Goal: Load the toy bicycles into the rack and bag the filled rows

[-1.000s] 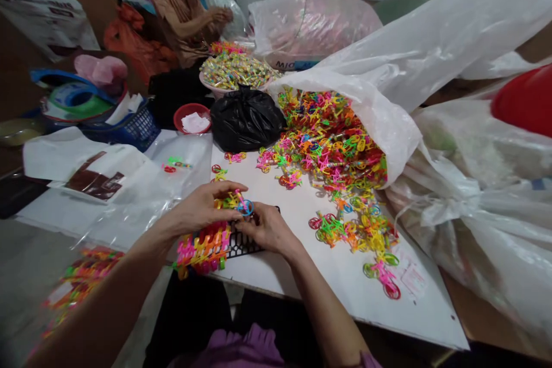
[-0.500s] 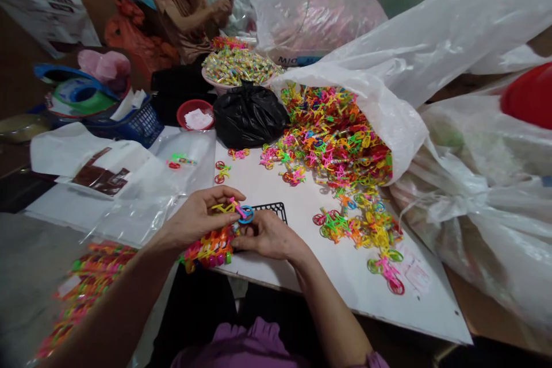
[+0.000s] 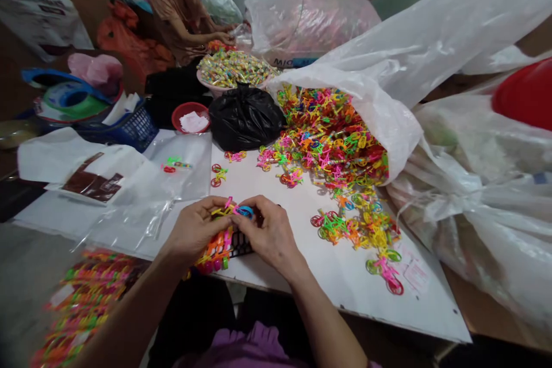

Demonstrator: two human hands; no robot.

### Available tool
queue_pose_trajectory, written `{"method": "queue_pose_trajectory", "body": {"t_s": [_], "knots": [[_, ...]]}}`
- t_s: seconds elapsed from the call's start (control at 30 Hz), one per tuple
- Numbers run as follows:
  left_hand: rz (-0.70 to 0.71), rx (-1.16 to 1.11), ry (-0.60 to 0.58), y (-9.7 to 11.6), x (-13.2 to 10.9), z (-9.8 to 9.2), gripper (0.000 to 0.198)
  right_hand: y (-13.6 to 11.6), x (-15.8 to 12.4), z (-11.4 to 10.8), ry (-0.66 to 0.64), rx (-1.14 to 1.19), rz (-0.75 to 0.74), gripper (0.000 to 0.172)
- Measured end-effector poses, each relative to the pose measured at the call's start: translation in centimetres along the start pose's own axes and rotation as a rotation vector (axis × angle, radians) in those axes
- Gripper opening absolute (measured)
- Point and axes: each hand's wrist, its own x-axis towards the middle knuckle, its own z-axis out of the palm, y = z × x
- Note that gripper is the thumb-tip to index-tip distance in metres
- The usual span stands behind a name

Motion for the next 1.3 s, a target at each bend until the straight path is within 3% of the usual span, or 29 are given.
{"method": "queue_pose_trajectory", "body": {"t_s": [0.13, 0.23, 0.3, 0.4, 0.47, 0.57, 0.6, 0.73, 0.8, 0.9, 1.03, 1.17, 1.3], "knots": [[-0.029, -0.010, -0.005, -0.7, 0.1, 0.2, 0.023, 0.7, -0.1, -0.1, -0.026, 0.042, 0.046, 0.023], [-0.061, -0.099, -0.033, -0.9, 0.2, 0.5, 0.026, 1.5, -0.2, -0.9, -0.078, 0.074, 0.072, 0.035], [-0.081, -0.127, -0.089, -0.5, 0.2, 0.6, 0.027, 1.9, -0.4, -1.3, -0.187, 0.057, 0.079, 0.032], [-0.065, 0.001, -0.174, 0.9, 0.4, 0.1, 0.029, 1.9, -0.4, -1.5, -0.340, 0.079, 0.055, 0.020], [0.029, 0.172, -0.076, 2.0, 0.5, -1.0, 0.037, 1.7, -0.2, -1.3, -0.233, 0.133, 0.034, 0.020], [0.285, 0.525, 0.195, 2.9, 0.7, -2.9, 0.040, 2.3, 0.6, -0.2, 0.041, 0.141, 0.022, 0.018], [0.364, 0.652, 0.202, 2.7, 0.8, -3.4, 0.035, 2.9, 0.9, 0.4, 0.072, 0.126, 0.018, 0.016], [0.567, 0.995, -0.079, 0.0, 0.7, -3.4, 0.022, 7.3, 2.1, 3.9, 0.002, 0.052, 0.041, 0.008], [0.642, 1.071, -0.120, -1.4, 0.8, -2.9, 0.022, 9.1, 2.4, 5.3, 0.024, 0.017, 0.045, 0.008], [0.676, 1.113, -0.129, -2.2, 1.1, -2.5, 0.022, 9.9, 2.6, 5.9, 0.010, -0.112, -0.056, 0.012], [0.681, 1.117, -0.125, -2.4, 1.4, -2.7, 0.025, 9.0, 2.6, 5.5, -0.096, -0.399, -0.135, 0.021], [0.753, 1.081, -0.027, -3.2, 1.6, -2.6, 0.021, 8.2, 3.0, 5.5, -0.182, -0.613, -0.114, 0.025], [0.731, 1.051, 0.040, -3.4, 1.5, -2.2, 0.023, 8.0, 3.4, 5.3, -0.278, -0.697, -0.172, 0.025]]}}
